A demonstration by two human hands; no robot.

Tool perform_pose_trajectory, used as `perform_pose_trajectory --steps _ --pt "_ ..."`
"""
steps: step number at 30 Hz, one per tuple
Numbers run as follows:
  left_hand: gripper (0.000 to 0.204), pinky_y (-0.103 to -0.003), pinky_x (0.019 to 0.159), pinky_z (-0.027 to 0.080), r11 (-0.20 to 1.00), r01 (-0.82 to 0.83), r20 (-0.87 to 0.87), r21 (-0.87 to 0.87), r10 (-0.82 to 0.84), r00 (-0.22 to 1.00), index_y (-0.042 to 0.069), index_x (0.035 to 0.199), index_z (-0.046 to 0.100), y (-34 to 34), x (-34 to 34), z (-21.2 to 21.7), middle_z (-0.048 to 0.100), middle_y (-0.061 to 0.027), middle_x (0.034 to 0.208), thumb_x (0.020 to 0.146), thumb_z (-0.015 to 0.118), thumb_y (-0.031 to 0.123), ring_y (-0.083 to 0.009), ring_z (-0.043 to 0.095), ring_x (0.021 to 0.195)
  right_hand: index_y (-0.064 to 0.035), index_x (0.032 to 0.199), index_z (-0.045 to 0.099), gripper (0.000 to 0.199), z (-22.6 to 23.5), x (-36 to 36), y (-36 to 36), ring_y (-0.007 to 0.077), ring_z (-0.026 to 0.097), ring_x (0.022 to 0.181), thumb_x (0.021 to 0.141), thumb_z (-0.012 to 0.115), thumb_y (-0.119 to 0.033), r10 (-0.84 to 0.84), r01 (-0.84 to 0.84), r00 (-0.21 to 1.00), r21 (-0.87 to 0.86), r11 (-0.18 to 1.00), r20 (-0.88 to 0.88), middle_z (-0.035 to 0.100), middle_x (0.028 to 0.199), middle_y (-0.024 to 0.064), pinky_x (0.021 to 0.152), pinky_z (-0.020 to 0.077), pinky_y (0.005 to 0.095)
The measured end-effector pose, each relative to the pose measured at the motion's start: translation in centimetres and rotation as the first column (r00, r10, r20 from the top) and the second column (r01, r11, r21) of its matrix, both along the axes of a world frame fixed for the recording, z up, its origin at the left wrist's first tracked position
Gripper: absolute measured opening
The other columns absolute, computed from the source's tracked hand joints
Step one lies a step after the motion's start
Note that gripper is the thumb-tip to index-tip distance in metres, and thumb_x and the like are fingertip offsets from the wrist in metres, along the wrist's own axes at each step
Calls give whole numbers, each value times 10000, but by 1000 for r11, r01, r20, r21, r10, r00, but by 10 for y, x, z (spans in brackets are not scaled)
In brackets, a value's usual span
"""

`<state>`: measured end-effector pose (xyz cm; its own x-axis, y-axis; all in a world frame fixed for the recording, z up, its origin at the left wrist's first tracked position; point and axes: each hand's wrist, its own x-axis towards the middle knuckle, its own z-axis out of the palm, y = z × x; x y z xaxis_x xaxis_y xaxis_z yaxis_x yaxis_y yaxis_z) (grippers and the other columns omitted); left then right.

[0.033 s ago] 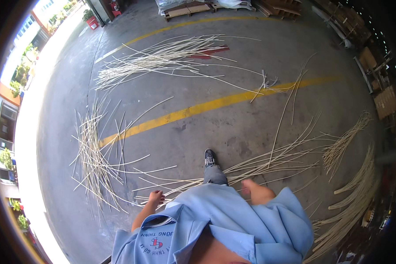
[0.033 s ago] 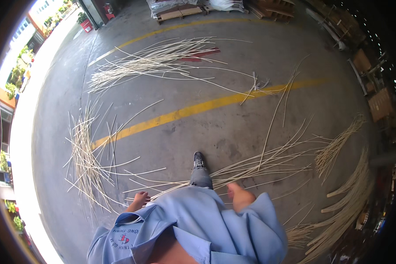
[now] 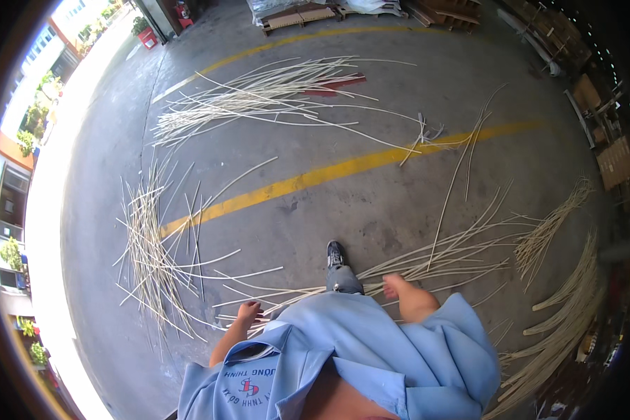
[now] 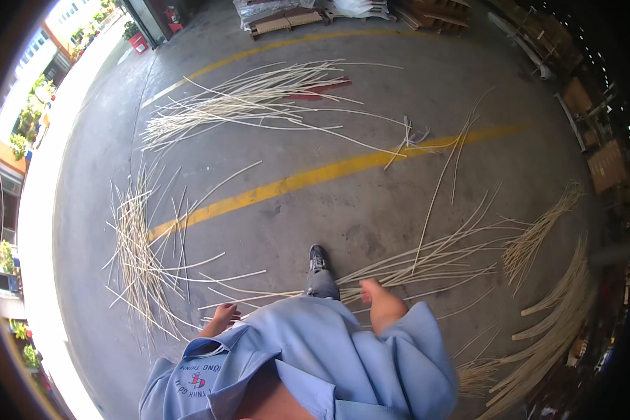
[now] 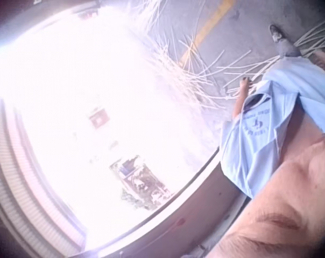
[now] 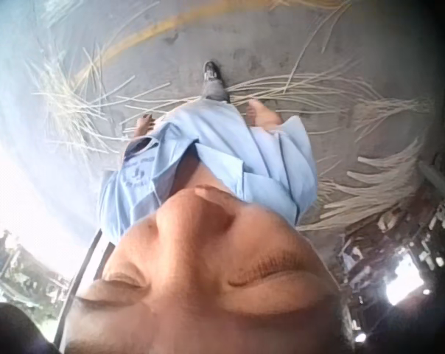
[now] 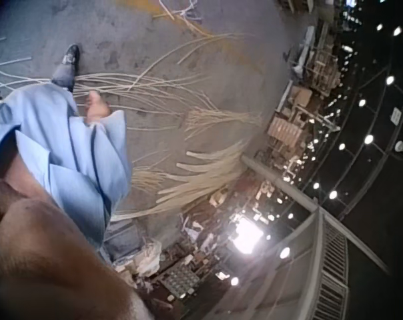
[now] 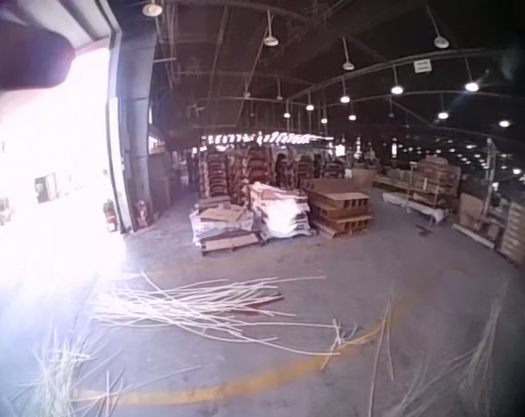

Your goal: The person gathers loose bamboo sticks from the floor, aligns them into bundles, and repeatedly lifts and drops them to separate and reorganize the sticks. The person continues this process across multiple piles, handling the sticks by hand without tools.

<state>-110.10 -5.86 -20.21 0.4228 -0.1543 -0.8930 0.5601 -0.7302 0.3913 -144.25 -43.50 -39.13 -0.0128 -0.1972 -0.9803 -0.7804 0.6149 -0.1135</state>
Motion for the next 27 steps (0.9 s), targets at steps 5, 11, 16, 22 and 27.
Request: perform_pose_trajectory --steps 5,11,16,22,27 --pt "326 -409 660 582 953 -295 126 -73 302 945 45 1250 595 -69 92 32 724 -122 967 1015 587 271 -243 712 764 -99 1124 586 218 64 273 -170 179 646 667 1006 608 -281 75 127 886 -393 911 458 663 848 58 518 552 362" --pt "324 -416 687 583 995 21 59 97 -27 998 49 1202 654 -130 177 6 739 -126 975 973 642 277 -241 720 796 -102 1107 609 224 148 489 -273 163 661 748 1008 605 -302 291 51 734 -477 877 614 677 909 47 605 560 335" --pt "386 -361 771 581 953 265 199 145 -290 936 35 1159 731 -191 288 -24 758 -170 1005 901 703 321 -238 733 894 -106 1080 623 237 129 538 -319 162 652 728 997 621 -328 379 -111 819 -528 842 430 675 894 40 593 558 355" --pt "298 -399 627 581 982 -178 29 65 176 984 47 1154 652 -272 466 -6 699 -115 883 977 604 283 -244 703 748 -93 1228 560 339 49 485 -291 305 640 785 985 613 -323 -3 11 998 -134 991 56 650 940 137 656 556 494" --pt "342 -345 584 566 975 -135 190 -177 168 967 39 1206 643 -373 624 -11 725 -102 904 964 617 278 -197 702 736 -89 1150 624 317 37 446 -297 319 658 713 962 634 -344 -143 153 977 53 987 -158 670 909 150 600 559 538"
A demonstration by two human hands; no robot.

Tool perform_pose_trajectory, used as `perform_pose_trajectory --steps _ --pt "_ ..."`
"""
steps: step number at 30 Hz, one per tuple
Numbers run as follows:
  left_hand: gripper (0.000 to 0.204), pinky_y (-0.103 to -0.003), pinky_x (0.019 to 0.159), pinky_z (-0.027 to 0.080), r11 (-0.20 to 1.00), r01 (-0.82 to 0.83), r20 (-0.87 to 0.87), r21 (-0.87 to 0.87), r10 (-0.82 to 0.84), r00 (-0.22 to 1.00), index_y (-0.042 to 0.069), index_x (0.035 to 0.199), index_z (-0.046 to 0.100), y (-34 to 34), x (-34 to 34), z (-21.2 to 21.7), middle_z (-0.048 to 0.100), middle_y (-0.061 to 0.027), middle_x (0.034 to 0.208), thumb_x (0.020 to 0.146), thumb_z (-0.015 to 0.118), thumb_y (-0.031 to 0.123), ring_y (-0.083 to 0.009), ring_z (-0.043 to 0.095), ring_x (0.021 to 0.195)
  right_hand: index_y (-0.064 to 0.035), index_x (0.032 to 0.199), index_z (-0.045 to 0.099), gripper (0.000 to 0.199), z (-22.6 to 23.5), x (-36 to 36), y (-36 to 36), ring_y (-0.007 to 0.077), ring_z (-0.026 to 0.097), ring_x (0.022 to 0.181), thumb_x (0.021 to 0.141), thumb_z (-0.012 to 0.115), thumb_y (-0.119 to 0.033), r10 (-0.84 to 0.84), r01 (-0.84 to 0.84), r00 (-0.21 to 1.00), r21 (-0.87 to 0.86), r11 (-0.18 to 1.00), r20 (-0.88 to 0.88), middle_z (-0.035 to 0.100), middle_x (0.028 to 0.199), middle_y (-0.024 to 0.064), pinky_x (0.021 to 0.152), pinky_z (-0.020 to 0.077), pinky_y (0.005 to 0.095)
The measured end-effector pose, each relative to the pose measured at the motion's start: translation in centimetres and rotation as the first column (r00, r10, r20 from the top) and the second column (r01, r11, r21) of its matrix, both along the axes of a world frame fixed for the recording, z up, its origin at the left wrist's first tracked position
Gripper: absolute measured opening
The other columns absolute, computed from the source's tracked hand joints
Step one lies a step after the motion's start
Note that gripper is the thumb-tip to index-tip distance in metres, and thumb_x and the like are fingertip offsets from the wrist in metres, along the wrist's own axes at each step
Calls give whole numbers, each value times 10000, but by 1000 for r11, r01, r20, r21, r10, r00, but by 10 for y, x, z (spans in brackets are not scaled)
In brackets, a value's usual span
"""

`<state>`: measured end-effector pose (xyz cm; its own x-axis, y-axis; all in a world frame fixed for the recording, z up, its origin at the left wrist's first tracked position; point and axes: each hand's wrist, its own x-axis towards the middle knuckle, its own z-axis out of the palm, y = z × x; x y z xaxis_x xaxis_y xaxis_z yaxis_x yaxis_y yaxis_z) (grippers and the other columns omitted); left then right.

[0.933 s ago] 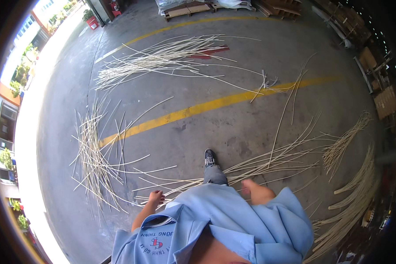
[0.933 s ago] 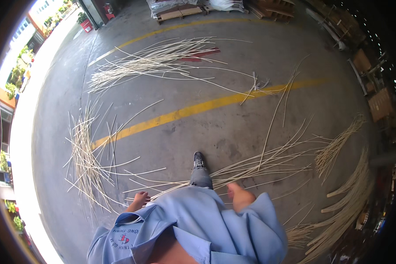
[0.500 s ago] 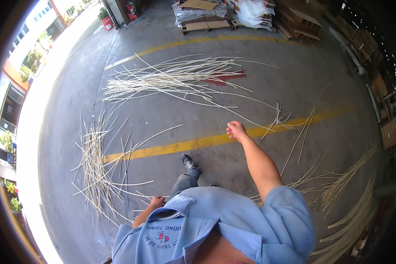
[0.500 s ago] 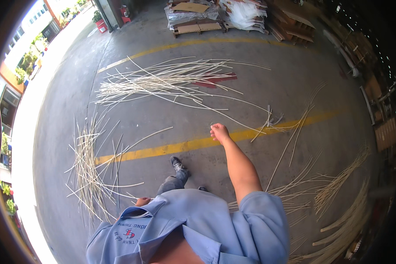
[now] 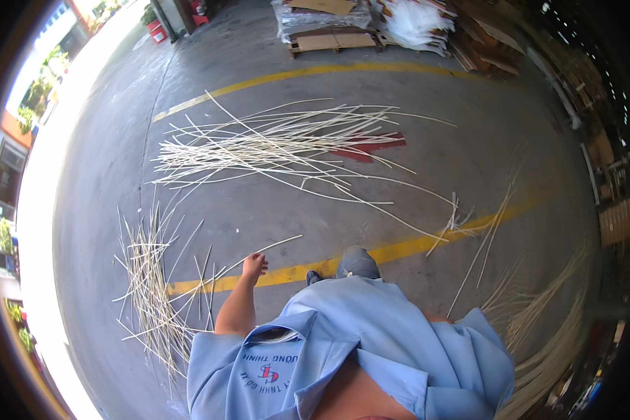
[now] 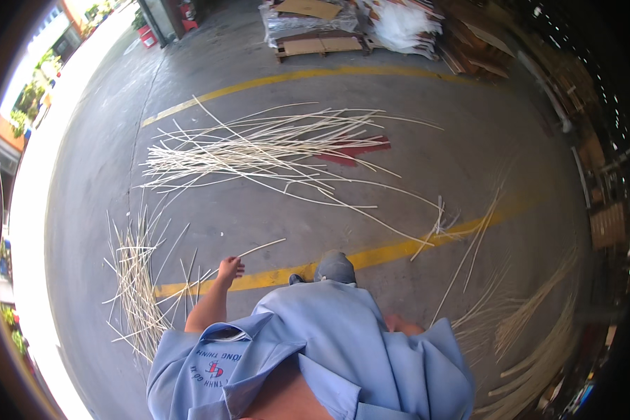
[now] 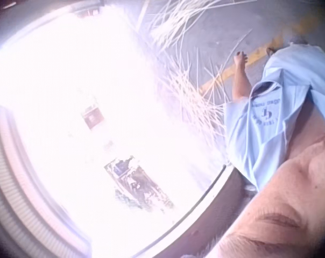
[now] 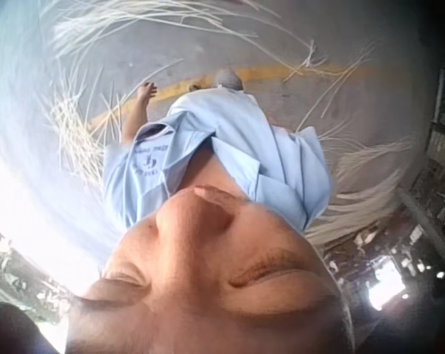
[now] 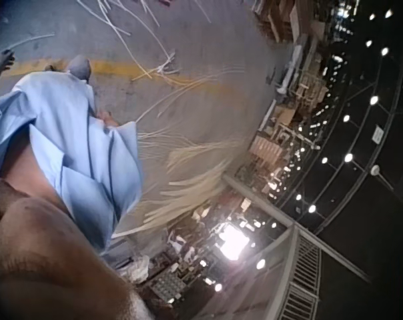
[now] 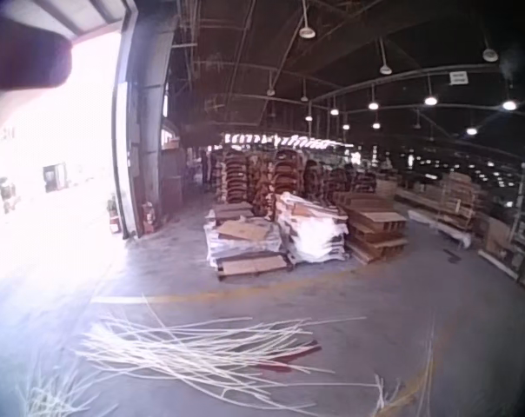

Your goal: The person gathers loose bamboo sticks from the floor, aligns them into bundles, and repeatedly lifts and drops them to separate and reorganize the sticks. The person continues this process across multiple piles, handling the sticks by hand without tools.

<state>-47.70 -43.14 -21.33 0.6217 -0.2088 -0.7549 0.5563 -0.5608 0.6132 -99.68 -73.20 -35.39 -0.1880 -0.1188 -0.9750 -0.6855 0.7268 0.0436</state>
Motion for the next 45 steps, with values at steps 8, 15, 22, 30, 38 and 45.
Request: perform_pose_trajectory --steps 8,15,22,30,38,45 --pt "333 -344 650 578 997 73 85 0 -73 994 35 1209 649 -129 159 -21 736 -102 959 967 620 262 -199 708 779 -97 1149 601 297 -26 265 -156 286 655 705 983 621 -343 189 -160 972 -194 968 143 667 920 128 574 555 487" --pt "343 -375 653 590 987 53 -126 150 -34 992 63 1235 653 -159 220 -18 734 -100 971 970 611 277 -211 711 780 -120 1190 565 271 40 573 -331 211 679 796 1011 586 -322 354 -85 786 -479 874 507 681 993 90 641 577 402" --pt "321 -362 632 571 975 -206 -178 87 218 959 58 1225 628 -184 356 -53 719 -83 932 999 588 283 -190 688 725 -119 1172 580 273 52 792 -375 195 663 762 1006 603 -334 512 -220 706 -536 815 489 677 974 81 613 561 373" --pt "318 -354 668 573 943 -327 -255 -65 301 919 45 1236 599 -244 554 -146 718 -122 979 1005 587 264 -199 694 776 -75 1020 666 232 -23 887 -358 190 607 639 935 697 -289 809 -787 586 -269 555 -47 676 834 72 520 534 405" --pt "357 -388 733 564 751 -660 -645 -33 488 588 113 1274 574 -317 617 -288 725 -88 1039 997 635 329 -211 689 868 -69 889 716 258 -183 1077 -400 260 678 830 862 759 -321 972 -921 179 -373 111 -152 731 915 146 797 539 391" --pt "668 -336 740 523 605 -796 -561 13 664 495 77 1468 423 -337 649 -579 657 -59 1097 951 709 389 -172 635 935 -82 1317 556 532 -417 1336 -476 352 527 1215 922 676 -419 855 -670 -215 -566 -480 -472 553 1351 150 1003 451 503"
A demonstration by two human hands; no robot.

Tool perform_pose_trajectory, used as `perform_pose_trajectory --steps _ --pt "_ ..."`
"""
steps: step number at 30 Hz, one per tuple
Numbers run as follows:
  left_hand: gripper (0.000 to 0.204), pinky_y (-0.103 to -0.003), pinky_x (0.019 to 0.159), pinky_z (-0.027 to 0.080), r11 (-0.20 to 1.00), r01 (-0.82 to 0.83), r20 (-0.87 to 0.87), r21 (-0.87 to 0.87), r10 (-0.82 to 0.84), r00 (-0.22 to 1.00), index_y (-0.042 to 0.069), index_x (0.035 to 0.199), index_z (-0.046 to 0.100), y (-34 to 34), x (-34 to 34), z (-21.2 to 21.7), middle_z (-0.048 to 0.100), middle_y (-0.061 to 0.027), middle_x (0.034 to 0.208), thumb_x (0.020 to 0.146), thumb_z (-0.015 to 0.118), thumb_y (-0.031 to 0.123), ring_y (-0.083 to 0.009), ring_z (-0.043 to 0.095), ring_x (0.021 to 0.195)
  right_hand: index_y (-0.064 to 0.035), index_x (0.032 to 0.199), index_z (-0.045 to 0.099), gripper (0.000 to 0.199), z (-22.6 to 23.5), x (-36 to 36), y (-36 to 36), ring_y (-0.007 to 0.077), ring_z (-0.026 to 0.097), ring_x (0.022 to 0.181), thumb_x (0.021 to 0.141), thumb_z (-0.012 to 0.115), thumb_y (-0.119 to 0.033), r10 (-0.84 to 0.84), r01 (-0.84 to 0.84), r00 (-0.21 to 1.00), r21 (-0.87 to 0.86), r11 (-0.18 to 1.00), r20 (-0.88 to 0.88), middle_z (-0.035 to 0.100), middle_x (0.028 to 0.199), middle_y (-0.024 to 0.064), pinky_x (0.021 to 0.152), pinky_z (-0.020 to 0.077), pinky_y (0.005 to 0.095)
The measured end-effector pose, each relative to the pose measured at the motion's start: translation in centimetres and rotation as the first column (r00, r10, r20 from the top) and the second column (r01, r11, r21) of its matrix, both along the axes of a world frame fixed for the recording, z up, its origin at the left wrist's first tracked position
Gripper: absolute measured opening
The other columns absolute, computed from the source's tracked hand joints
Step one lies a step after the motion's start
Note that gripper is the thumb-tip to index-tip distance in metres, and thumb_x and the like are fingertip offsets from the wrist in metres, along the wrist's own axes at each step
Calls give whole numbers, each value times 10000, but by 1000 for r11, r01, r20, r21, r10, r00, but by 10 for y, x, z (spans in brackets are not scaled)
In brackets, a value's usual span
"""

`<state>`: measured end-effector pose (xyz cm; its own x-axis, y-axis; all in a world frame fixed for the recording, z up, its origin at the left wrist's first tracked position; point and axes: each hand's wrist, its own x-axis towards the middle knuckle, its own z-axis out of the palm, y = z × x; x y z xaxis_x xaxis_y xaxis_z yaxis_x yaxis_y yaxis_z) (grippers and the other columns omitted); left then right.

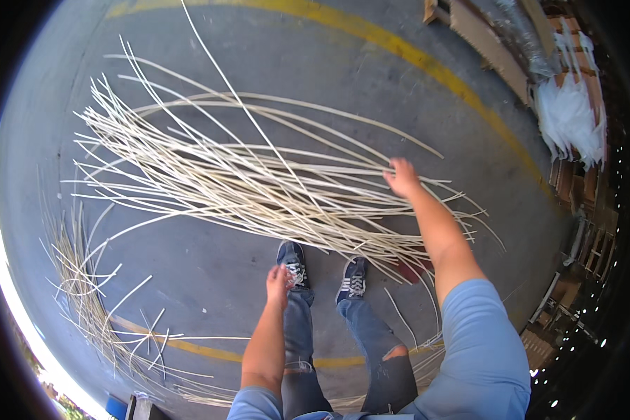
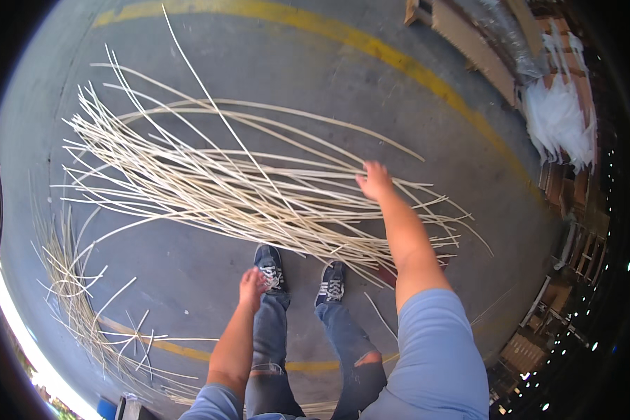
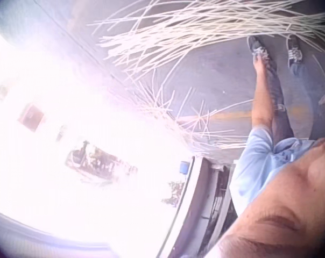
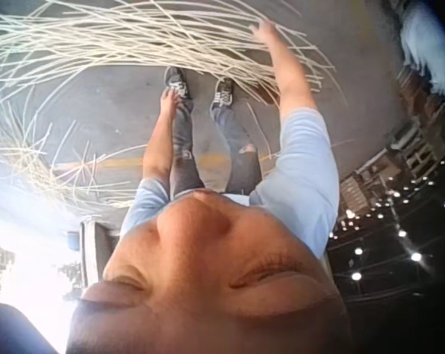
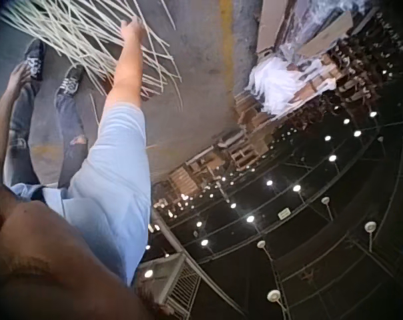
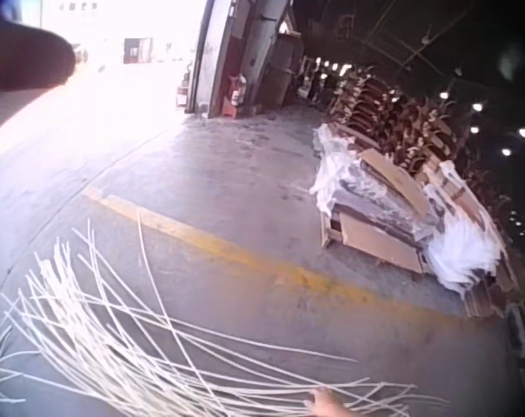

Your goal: The person gathers loose bamboo sticks from the floor, aligns them into bundles, and repeatedly lifts and drops them to separate and reorganize the sticks. The person continues this process across multiple piles, handling the sticks by hand without tools.

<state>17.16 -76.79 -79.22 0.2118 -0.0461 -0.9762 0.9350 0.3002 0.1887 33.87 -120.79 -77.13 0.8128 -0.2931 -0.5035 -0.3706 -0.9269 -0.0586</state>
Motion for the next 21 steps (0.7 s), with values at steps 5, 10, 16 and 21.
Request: perform_pose_trajectory --steps 5,10,16,21 --pt "853 -417 992 473 965 -81 99 249 57 993 32 1543 315 64 12 -133 602 -172 1332 941 691 505 -258 575 1233 -125 1534 389 782 -115 146 54 308 324 1478 954 529 -629 192 -182 974 -95 979 119 382 1597 96 1157 328 544" --pt "756 -406 1065 446 963 -265 187 49 251 950 19 1493 357 29 18 -178 529 -181 1425 983 639 501 -284 526 1310 -33 1424 485 904 -169 140 88 333 509 1352 912 458 -778 167 -168 978 6 986 -122 541 1455 178 1102 409 477" --pt "746 -472 1161 340 865 -466 191 -186 497 847 78 1486 354 -9 41 -178 476 -136 1485 962 665 509 -294 450 1387 -6 1147 593 878 -175 16 146 382 631 1138 838 541 -827 207 -72 939 430 900 -276 641 1208 229 969 502 463" --pt "856 -510 1171 311 843 -475 228 -252 529 817 143 1550 271 -49 54 -166 346 -102 1581 920 720 510 -297 341 1456 -23 1271 553 1078 -168 -57 176 384 609 1196 606 742 -850 213 10 907 524 852 -363 629 1250 218 1024 487 444"
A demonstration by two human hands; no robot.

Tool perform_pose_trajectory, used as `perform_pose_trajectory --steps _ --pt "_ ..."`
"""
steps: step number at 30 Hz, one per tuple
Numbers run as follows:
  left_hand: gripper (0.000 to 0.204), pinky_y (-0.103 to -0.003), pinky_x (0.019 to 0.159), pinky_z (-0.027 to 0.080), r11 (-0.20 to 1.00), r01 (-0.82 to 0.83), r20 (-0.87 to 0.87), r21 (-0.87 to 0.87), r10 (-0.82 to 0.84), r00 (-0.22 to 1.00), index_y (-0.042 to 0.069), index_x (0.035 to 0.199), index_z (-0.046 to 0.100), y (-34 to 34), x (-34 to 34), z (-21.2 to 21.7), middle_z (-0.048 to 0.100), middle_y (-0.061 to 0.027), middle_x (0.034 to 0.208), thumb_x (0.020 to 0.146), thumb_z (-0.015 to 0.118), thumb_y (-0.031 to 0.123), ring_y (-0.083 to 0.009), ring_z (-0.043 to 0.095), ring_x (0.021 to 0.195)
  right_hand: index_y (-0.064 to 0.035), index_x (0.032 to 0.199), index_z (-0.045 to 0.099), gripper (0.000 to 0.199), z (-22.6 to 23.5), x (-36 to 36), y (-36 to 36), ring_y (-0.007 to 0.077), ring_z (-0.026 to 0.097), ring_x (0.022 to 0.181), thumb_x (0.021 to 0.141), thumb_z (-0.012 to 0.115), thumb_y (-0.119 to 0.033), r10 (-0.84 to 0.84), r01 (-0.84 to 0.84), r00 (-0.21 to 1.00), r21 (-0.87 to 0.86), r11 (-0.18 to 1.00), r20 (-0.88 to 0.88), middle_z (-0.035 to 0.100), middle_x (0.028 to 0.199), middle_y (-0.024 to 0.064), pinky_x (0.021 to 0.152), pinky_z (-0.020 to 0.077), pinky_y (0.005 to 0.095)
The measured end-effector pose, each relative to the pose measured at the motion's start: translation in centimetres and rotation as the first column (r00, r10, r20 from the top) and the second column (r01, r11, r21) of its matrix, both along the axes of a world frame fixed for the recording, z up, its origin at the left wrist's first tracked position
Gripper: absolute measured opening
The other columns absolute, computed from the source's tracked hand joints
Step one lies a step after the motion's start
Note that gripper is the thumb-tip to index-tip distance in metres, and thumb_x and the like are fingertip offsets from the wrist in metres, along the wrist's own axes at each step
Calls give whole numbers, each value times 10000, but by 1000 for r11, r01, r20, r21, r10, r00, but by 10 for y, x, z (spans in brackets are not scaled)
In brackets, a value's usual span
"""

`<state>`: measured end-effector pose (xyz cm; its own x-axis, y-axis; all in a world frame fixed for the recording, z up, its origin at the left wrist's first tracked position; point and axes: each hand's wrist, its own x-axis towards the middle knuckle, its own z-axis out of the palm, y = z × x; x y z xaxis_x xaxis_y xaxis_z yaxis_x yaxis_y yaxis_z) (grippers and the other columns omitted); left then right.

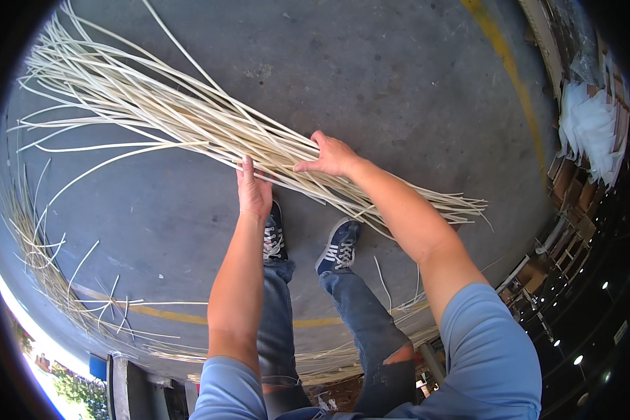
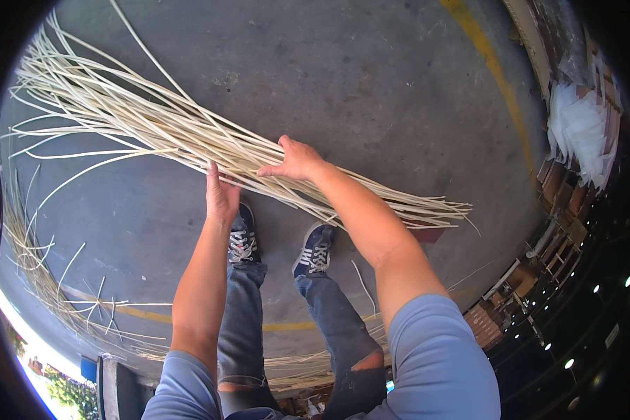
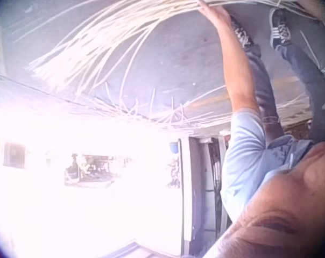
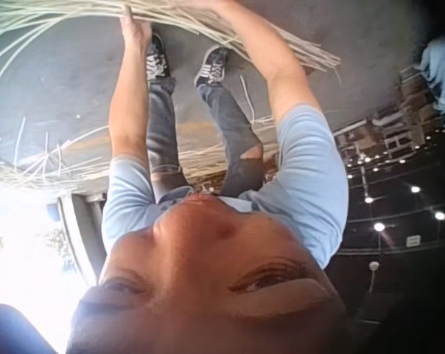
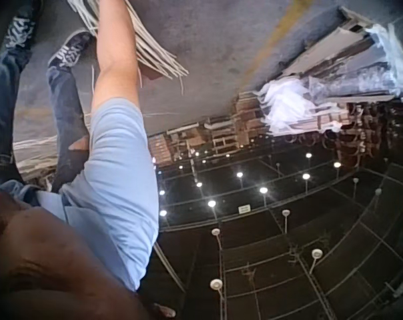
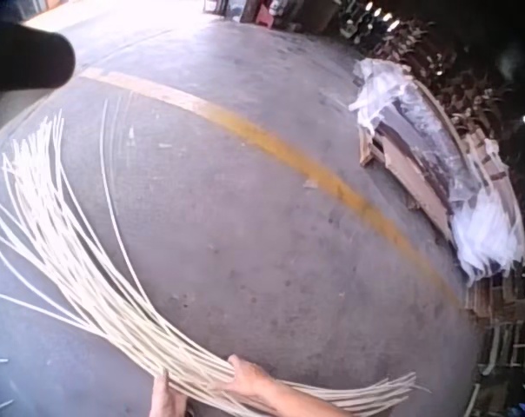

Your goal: The person gathers loose bamboo sticks from the floor, aligns them into bundles, and repeatedly lifts and drops them to separate and reorganize the sticks. The person continues this process across multiple piles, handling the sticks by hand without tools.

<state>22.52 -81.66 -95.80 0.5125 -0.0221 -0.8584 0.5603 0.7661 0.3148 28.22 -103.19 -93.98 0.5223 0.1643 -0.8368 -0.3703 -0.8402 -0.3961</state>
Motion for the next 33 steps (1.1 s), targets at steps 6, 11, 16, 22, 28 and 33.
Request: perform_pose_trajectory --steps 6,11,16,22,28,33 --pt "966 -428 1206 271 996 -20 56 89 15 998 121 1584 160 -32 -1 7 329 -92 1576 884 811 263 -270 323 1455 -11 1359 494 1179 6 -17 15 371 542 1295 524 844 -766 204 -189 967 107 976 -154 561 1368 215 1081 445 448" --pt "781 -395 1138 359 998 -51 -4 41 51 999 70 1507 317 -50 -17 30 470 -99 1430 904 783 243 -231 447 1337 -6 1357 459 1084 38 -40 5 423 624 1162 554 924 -565 100 -69 975 158 985 -201 649 1224 270 991 502 462" --pt "517 -431 1003 524 995 -79 46 53 77 996 17 1319 482 -64 -18 110 624 -137 1138 938 735 259 -281 634 1087 -4 1231 557 805 132 -49 0 431 692 975 585 849 -386 -23 25 1000 132 991 -16 713 1012 261 874 557 468" --pt "570 -442 980 537 972 -118 -39 -203 113 993 38 1381 435 -91 -43 303 573 -116 1214 932 740 213 -273 618 1119 2 1150 579 735 324 -75 -35 427 701 953 596 850 -396 11 -6 999 134 991 -32 711 990 275 847 563 467" --pt "614 -466 1073 460 938 -212 -145 -275 178 973 72 1425 453 -104 -111 498 566 -110 1343 925 751 268 -290 545 1244 55 1193 559 964 548 -140 -40 378 689 1039 549 942 -552 96 -93 995 84 992 -34 686 1106 279 908 534 414" --pt "674 -506 1071 462 917 -253 -108 -308 231 967 88 1445 440 -97 -189 613 563 -110 1353 910 771 330 -306 551 1238 54 1164 595 860 672 -220 -25 355 696 1045 589 923 -496 141 -142 988 23 990 66 697 1120 266 921 531 406"
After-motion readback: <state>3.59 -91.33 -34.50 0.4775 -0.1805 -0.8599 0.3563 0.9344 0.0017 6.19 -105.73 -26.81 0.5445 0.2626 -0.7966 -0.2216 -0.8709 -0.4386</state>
